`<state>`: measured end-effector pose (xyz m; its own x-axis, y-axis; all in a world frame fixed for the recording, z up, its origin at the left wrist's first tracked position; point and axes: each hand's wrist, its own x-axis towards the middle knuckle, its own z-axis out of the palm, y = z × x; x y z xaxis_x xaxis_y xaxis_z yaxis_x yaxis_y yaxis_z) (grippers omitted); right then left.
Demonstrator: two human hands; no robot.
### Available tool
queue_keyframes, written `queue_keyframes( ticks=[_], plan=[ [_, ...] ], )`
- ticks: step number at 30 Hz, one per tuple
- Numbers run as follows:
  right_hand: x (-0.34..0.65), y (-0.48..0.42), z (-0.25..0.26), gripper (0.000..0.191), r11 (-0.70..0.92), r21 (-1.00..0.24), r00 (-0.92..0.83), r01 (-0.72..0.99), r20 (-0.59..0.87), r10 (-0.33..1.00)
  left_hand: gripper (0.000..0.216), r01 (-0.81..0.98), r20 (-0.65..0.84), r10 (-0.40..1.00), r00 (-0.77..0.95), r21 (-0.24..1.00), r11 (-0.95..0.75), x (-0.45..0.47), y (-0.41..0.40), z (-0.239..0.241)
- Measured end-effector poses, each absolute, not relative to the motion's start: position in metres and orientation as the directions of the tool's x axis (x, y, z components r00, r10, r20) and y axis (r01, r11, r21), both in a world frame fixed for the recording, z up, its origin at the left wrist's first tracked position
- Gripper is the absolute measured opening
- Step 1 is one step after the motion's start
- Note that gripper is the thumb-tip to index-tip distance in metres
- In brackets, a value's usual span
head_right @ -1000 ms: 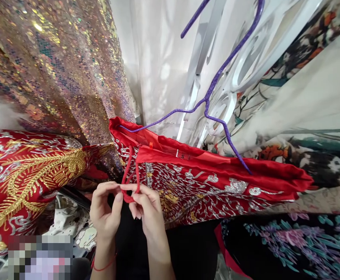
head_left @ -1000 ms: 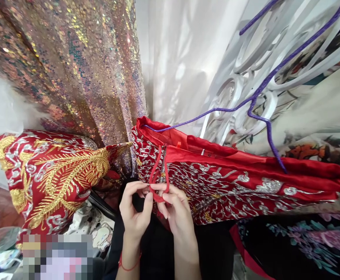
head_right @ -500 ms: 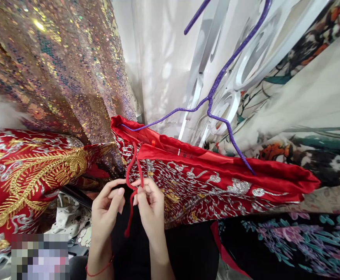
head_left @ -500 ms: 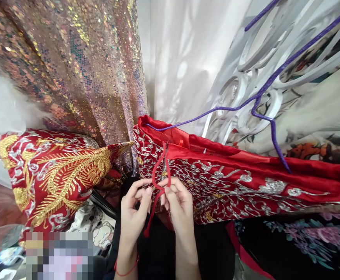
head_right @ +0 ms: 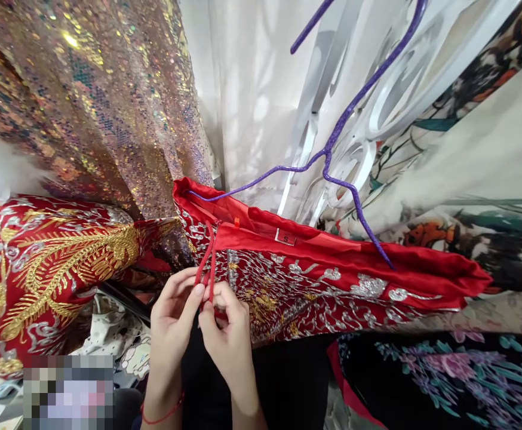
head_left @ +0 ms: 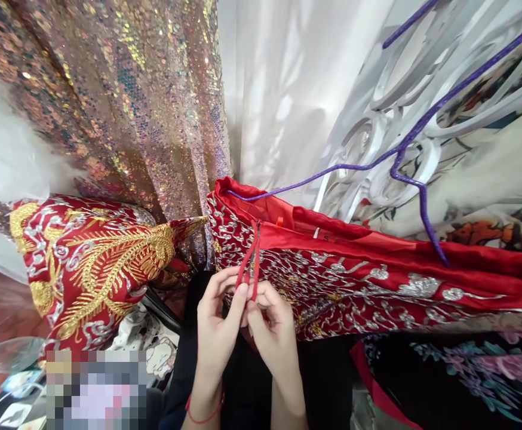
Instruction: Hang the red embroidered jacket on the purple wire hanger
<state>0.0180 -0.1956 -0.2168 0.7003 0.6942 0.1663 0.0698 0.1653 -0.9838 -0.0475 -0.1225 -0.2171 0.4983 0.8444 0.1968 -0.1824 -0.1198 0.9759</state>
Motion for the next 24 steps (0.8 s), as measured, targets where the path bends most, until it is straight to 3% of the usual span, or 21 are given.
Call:
queue_keyframes(
  ticks=[2, 5, 10, 16, 20, 24],
  plan=[
    [0.017, -0.195, -0.218, 0.006, 0.173, -0.985, 0.731, 0.017, 0.130, 0.670, 0.029, -0.212, 0.224, 0.891, 0.394, 0.966, -0.149, -0.044, -0.129, -0.214],
    [0.019, -0.193, -0.216, 0.016, 0.191, -0.980, 0.761, -0.049, 0.087, 0.643, 0.029, -0.262, 0.235, 0.921, 0.311, 0.953, -0.154, -0.043, -0.137, -0.214],
    [0.024, -0.192, -0.216, 0.014, 0.248, -0.958, 0.685, -0.142, 0.085, 0.724, 0.027, -0.344, 0.209, 0.864, 0.458, 0.938, -0.044, -0.048, -0.136, -0.219],
    [0.029, -0.192, -0.225, 0.017, 0.255, -0.927, 0.648, -0.274, 0.018, 0.761, 0.028, -0.357, 0.216, 0.854, 0.474, 0.933, -0.038, -0.051, -0.126, -0.224],
    [0.029, -0.192, -0.227, 0.019, 0.245, -0.928, 0.640, -0.279, 0.011, 0.769, 0.010, -0.315, 0.271, 0.866, 0.420, 0.939, -0.141, -0.051, -0.124, -0.224],
    [0.028, -0.192, -0.225, 0.017, 0.294, -0.932, 0.687, -0.213, 0.071, 0.723, 0.014, -0.255, 0.365, 0.798, 0.479, 0.928, -0.272, -0.051, -0.120, -0.225]
  ],
)
